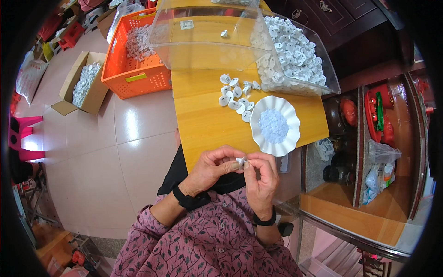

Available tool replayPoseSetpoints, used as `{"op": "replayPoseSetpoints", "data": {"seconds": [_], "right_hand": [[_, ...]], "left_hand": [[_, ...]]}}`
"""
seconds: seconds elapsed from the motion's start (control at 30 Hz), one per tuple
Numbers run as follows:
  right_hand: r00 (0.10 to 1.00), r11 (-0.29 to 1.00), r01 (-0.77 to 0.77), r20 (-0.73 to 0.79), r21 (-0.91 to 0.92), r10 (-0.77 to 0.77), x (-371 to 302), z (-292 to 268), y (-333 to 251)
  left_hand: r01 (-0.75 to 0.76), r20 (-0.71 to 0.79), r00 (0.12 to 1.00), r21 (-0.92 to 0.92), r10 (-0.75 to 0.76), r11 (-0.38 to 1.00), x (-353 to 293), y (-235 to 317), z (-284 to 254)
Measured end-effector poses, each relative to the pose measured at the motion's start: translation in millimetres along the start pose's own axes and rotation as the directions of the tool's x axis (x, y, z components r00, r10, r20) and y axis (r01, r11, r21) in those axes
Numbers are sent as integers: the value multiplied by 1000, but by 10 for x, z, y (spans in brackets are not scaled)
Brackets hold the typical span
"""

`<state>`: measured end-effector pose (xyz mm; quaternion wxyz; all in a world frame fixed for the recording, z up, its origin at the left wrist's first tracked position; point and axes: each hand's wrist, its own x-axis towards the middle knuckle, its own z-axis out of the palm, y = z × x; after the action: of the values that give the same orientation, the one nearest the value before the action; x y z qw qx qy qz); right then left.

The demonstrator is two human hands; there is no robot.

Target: Assembling small white plastic components by hand in a workshop environment.

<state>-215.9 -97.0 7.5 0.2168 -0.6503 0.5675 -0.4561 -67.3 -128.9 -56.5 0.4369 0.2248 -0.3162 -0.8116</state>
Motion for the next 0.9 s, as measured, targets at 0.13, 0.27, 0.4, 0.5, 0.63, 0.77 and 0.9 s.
{"op": "replayPoseSetpoints", "data": {"seconds": [0.13,0.27,0.4,0.5,0.63,0.77,0.9], "right_hand": [[1000,1000,-22,-13,19,23,-38,15,28],[1000,1000,-8,-14,-5,8,-31,24,24],[1000,1000,9,8,-19,-8,-34,51,29],[999,995,-46,10,89,45,-48,72,59],[996,988,-86,12,131,85,-29,62,63],[1000,997,-26,8,68,25,-44,50,165],[993,980,-119,16,161,118,-53,59,118]], "left_hand": [[-12,-24,1000,-27,11,1000,-6,7,30],[-42,-14,999,28,43,999,-4,1,5],[-54,-4,999,15,55,998,-5,-4,-23],[-40,-17,999,16,40,999,-4,-2,-37],[-9,-24,1000,-83,8,996,0,-23,-40],[7,-25,1000,-104,-9,995,7,-17,-35],[12,-25,1000,-111,-15,994,5,-45,-47]]}}
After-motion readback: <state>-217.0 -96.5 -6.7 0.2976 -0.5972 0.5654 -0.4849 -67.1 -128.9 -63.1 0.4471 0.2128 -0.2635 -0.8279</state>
